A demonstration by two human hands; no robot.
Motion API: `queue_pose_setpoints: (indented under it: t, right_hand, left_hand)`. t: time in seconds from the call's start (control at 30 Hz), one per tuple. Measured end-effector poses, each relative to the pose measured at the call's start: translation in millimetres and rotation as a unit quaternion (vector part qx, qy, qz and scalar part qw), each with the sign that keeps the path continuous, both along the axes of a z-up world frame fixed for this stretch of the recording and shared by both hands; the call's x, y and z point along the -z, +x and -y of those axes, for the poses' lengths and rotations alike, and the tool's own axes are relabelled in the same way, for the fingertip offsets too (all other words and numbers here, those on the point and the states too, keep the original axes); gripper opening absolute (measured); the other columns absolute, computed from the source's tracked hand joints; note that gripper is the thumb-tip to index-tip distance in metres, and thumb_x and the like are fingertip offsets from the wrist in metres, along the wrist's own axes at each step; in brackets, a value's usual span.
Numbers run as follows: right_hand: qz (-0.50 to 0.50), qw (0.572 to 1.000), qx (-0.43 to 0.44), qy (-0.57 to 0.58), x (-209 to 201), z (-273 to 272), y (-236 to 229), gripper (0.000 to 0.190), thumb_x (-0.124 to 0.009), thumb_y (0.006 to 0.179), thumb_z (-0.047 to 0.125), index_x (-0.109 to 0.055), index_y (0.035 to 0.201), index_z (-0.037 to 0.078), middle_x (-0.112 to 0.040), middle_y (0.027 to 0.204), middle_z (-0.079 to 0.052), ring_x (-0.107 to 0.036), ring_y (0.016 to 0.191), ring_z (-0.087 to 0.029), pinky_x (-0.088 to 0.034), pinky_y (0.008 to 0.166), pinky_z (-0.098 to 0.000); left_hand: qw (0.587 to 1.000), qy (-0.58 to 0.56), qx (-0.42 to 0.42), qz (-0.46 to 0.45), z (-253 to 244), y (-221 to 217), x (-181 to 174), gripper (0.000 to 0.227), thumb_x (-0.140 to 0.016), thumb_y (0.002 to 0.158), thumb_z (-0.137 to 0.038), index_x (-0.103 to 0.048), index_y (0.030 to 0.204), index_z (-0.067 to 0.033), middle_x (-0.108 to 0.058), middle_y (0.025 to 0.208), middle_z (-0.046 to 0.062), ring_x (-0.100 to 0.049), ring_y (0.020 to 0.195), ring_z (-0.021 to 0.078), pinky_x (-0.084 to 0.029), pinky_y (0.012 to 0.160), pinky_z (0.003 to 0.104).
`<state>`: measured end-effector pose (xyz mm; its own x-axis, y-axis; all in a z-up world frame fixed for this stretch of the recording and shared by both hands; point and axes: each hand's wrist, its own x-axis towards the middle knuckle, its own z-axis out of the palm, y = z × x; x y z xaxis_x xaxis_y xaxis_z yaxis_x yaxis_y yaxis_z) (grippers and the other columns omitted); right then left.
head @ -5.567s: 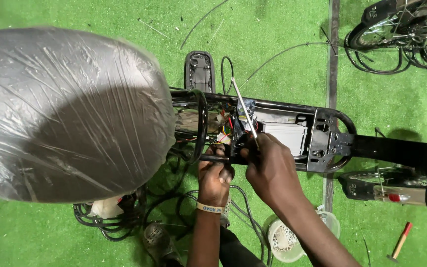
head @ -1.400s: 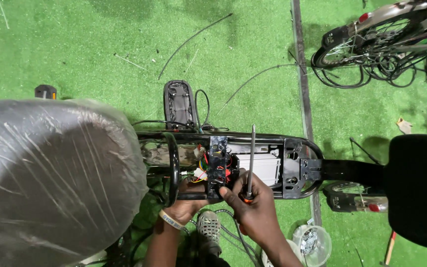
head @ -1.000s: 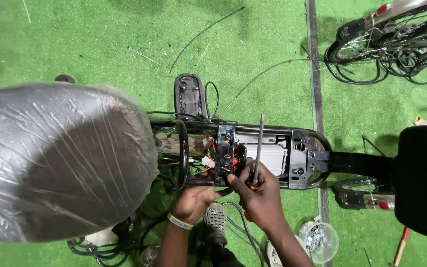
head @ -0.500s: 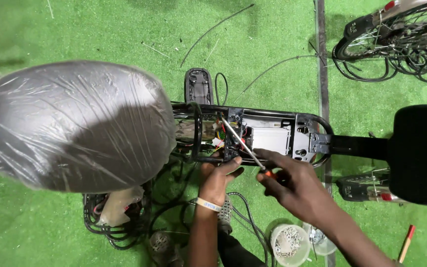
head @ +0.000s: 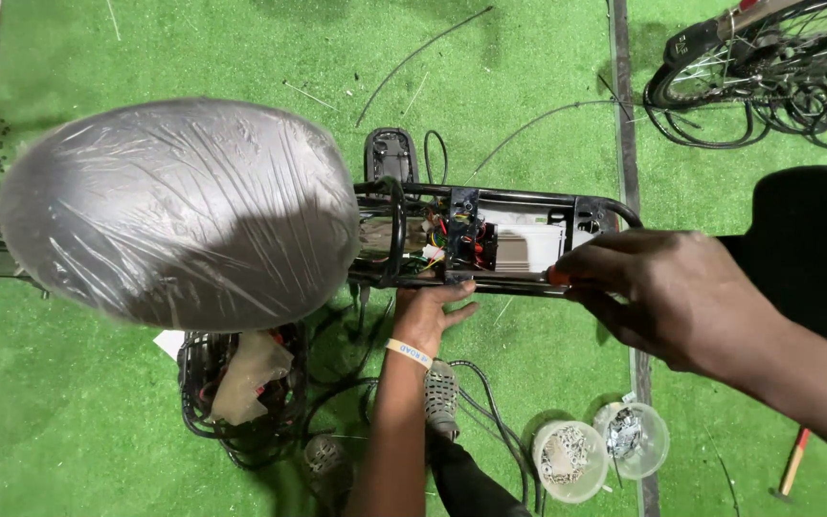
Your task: The person uses a screwdriver to tighten screws on the internal components of an electric bicycle's battery pack. They then organize and route a bundle of black cables along the bicycle frame, securing them with zip ties.
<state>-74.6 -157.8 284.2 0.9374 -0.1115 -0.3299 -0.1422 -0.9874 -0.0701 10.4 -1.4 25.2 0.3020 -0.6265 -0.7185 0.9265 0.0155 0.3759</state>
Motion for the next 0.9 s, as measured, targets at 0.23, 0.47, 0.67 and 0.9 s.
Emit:
queue_pose_setpoints:
  t: [0.23, 0.47, 0.67, 0.9]
  right_hand:
    - [0.011, 0.998, -0.068, 0.004, -19.1, -6.5, 15.1, 0.026, -0.057, 0.088, 0.024, -0.068, 0.112, 0.024, -0.07, 0.106, -0.004, -0.072, 0.076, -0.026, -0.063, 0.06, -0.0428]
    - [-0.041, 0.998, -0.036, 0.009, -24.9, -13.5, 19.9, 0.029, -0.062, 0.086, 0.02, -0.066, 0.114, 0.025, -0.069, 0.106, -0.003, -0.074, 0.073, -0.027, -0.066, 0.063, -0.0393]
    - [0.019, 0.994, -0.107, 0.004, -18.6, -5.2, 16.9, 0.023, -0.059, 0.086, 0.026, -0.069, 0.107, 0.024, -0.067, 0.105, -0.004, -0.07, 0.08, -0.029, -0.06, 0.058, -0.0458]
    - [-0.075, 0.996, -0.051, -0.019, -26.3, -12.7, 20.6, 0.031, -0.062, 0.086, 0.023, -0.063, 0.117, 0.027, -0.065, 0.114, -0.004, -0.075, 0.069, -0.023, -0.068, 0.058, -0.0338]
  left_hand:
    - [0.999, 0.018, -0.043, -0.013, 0.6, 1.2, -16.7, 0.019, -0.07, 0.065, -0.004, -0.065, 0.083, 0.0027, -0.069, 0.115, 0.016, -0.061, 0.119, 0.0282, -0.057, 0.094, 0.045]
    - [0.997, 0.018, -0.073, -0.012, 1.6, -1.4, -6.1, 0.008, -0.067, 0.066, 0.003, -0.063, 0.073, 0.0014, -0.07, 0.104, 0.017, -0.065, 0.106, 0.0276, -0.059, 0.088, 0.049]
    - [0.997, 0.013, -0.07, -0.01, 4.8, -3.3, 5.9, 0.009, -0.067, 0.066, 0.002, -0.063, 0.075, 0.0012, -0.068, 0.107, 0.016, -0.063, 0.109, 0.0271, -0.059, 0.087, 0.048]
    - [0.994, 0.034, -0.104, 0.003, 0.1, 1.9, -24.3, 0.024, -0.065, 0.065, 0.009, -0.061, 0.088, 0.0041, -0.069, 0.095, 0.018, -0.067, 0.095, 0.0274, -0.061, 0.078, 0.05]
